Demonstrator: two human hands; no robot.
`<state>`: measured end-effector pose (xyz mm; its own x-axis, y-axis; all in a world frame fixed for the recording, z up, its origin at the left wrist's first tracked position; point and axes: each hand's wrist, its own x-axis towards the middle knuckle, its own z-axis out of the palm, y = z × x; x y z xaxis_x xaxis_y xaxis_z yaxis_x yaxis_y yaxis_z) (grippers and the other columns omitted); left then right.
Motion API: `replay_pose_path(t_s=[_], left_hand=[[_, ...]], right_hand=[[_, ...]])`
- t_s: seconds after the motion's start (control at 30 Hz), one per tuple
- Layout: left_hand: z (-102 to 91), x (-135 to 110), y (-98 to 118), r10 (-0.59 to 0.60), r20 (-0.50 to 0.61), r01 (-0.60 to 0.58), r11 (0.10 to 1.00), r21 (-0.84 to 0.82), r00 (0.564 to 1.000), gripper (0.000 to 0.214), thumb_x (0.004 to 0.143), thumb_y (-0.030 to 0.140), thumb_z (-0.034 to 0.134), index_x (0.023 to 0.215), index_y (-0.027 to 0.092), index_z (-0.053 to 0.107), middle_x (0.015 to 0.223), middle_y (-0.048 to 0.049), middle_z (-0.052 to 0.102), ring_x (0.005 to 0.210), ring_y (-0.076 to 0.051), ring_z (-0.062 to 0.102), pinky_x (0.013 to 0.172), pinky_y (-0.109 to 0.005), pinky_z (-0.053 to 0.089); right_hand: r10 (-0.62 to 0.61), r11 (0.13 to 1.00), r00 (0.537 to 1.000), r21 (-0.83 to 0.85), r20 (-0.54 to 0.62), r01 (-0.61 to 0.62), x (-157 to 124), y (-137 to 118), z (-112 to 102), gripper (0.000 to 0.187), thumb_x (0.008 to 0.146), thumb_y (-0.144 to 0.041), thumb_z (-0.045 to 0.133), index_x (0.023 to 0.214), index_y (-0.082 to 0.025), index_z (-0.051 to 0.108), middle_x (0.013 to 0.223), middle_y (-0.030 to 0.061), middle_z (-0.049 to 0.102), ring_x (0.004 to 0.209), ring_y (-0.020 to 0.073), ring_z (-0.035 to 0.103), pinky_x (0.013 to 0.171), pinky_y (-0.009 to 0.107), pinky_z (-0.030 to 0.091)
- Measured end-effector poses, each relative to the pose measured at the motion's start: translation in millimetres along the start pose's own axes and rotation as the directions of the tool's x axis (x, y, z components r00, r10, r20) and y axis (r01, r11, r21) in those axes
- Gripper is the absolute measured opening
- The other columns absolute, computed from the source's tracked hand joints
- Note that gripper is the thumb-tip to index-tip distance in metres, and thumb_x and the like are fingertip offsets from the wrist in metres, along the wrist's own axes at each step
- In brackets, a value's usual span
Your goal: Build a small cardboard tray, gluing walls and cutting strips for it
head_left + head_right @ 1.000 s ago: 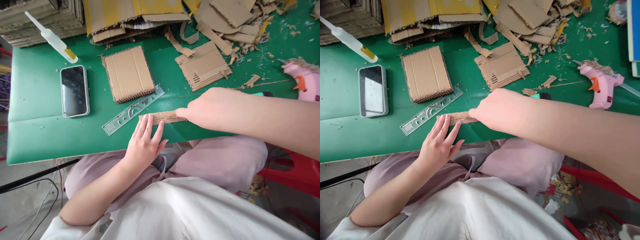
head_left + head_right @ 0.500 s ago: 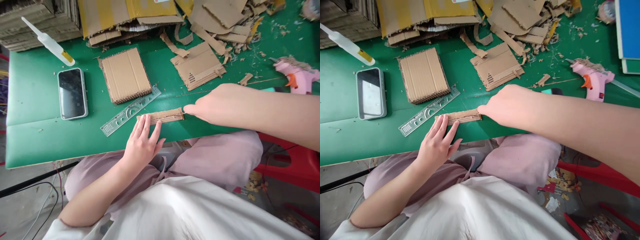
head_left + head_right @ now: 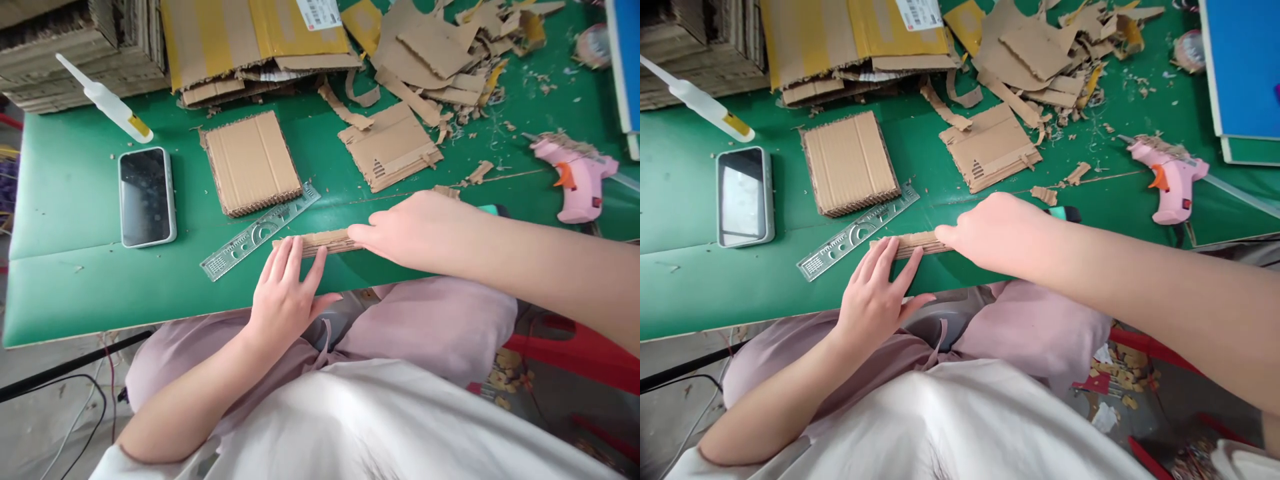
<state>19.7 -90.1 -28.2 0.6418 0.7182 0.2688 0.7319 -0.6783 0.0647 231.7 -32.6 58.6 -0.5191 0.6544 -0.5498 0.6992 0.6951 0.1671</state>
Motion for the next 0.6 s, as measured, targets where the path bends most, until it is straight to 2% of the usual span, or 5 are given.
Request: replay_pose_path(t_s=[0.13,0.4,0.6], left_hand=[[5.3,0,1,0.015,0.016,-0.013,0.996,-0.09,1.0,0.07,0.084,0.06,0.049,0.133,0.009,0.045,0.139,-0.0266,0.046,0.133,-0.038,0.04,0.107,-0.057,0.035],[10.1,-2,0,0.034,-0.002,-0.034,0.996,-0.085,0.999,0.07,0.084,0.057,0.052,0.132,0.007,0.045,0.137,-0.0292,0.047,0.133,-0.04,0.04,0.106,-0.058,0.035],[12.3,-4,-2,0.023,0.008,-0.022,0.994,-0.104,1.0,0.068,0.084,0.054,0.053,0.135,0.011,0.041,0.142,-0.0256,0.043,0.137,-0.038,0.035,0.109,-0.057,0.032]], right_hand=[[-0.012,1.0,1.0,0.021,0.004,0.011,10,-5,-4,0.028,0.091,-0.018,0.037,0.111,-0.019,0.057,0.074,0.006,0.066,0.058,0.0152,0.056,0.051,0.028,0.024],[-0.039,0.998,0.998,0.05,-0.04,0.041,13,-9,0,0.03,0.09,-0.016,0.039,0.115,-0.018,0.056,0.076,0.0081,0.067,0.061,0.0158,0.058,0.052,0.027,0.027],[-0.054,0.999,0.998,0.011,0.029,0.053,10,-7,-4,0.029,0.086,-0.012,0.039,0.109,-0.015,0.057,0.07,0.0079,0.064,0.058,0.0183,0.059,0.049,0.027,0.024]])
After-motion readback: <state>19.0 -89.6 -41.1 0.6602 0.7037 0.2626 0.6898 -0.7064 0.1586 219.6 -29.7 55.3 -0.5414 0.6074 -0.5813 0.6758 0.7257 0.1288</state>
